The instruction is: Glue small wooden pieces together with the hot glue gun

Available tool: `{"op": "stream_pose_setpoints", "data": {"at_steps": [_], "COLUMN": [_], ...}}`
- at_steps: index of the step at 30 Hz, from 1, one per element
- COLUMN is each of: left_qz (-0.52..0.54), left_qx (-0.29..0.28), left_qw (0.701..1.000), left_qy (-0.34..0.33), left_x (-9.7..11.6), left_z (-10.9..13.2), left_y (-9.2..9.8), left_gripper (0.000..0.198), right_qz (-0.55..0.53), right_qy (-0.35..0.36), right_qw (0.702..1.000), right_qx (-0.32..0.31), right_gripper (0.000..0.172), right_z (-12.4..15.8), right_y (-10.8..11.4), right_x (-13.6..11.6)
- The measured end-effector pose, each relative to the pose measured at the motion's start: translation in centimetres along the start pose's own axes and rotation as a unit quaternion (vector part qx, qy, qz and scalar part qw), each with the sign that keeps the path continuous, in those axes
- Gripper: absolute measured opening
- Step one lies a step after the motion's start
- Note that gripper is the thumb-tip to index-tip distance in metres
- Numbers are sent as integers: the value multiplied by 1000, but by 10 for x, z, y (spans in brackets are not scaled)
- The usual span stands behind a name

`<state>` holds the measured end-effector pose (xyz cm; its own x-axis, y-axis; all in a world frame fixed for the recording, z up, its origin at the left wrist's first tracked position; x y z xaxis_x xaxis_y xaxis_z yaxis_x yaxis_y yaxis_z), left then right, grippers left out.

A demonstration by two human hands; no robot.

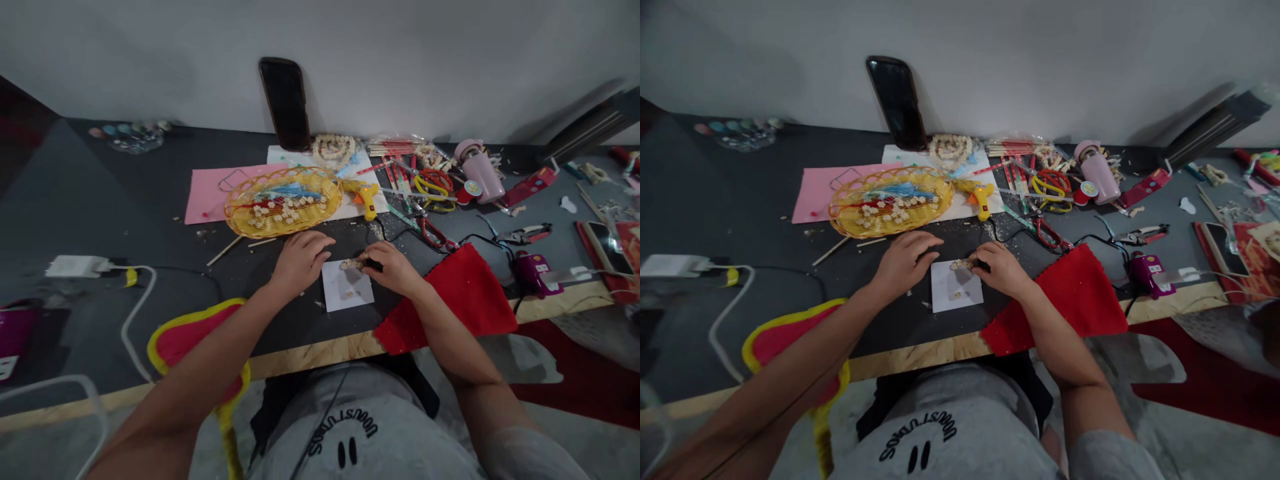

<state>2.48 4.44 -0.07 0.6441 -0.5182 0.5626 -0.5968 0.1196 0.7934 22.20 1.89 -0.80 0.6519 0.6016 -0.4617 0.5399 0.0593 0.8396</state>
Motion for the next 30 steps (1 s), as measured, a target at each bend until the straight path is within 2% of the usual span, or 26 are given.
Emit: {"op": "stream_pose_setpoints", "data": {"at_steps": [7,11,20,26,30], "left_qz": [-39,-39,-40,-48,-58], "left_qx": [-126,-156,-124,-91,-76], "left_qw": [991,987,991,994,995], "left_qy": [17,30,44,41,41], "left_x": [15,23,19,17,17], "left_z": [1,1,3,9,13], "left_y": [-11,-14,-2,8,18], "left_gripper": [33,37,36,30,28], "right_qz": [-2,0,-24,-63,-86], "right_qy": [6,12,-1,-46,-97], "right_qw": [1000,1000,999,996,988], "right_qx": [20,29,31,51,80], "right_gripper": [17,16,12,20,17], "right_z": [1,1,2,3,5], "right_y": [-2,-4,6,14,17], "right_x": [2,3,3,7,11]}}
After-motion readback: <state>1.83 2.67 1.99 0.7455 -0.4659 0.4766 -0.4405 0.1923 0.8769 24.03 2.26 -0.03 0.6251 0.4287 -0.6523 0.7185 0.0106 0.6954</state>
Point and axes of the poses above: each hand's wrist, its own z-axis away from the middle knuckle, its own y-axis out of the back of the hand, x = y × z, the point moved 6 cm from there along -z, towards the middle knuckle, and after that the axes turned 8 degrees about z, right-handed, at the moved point
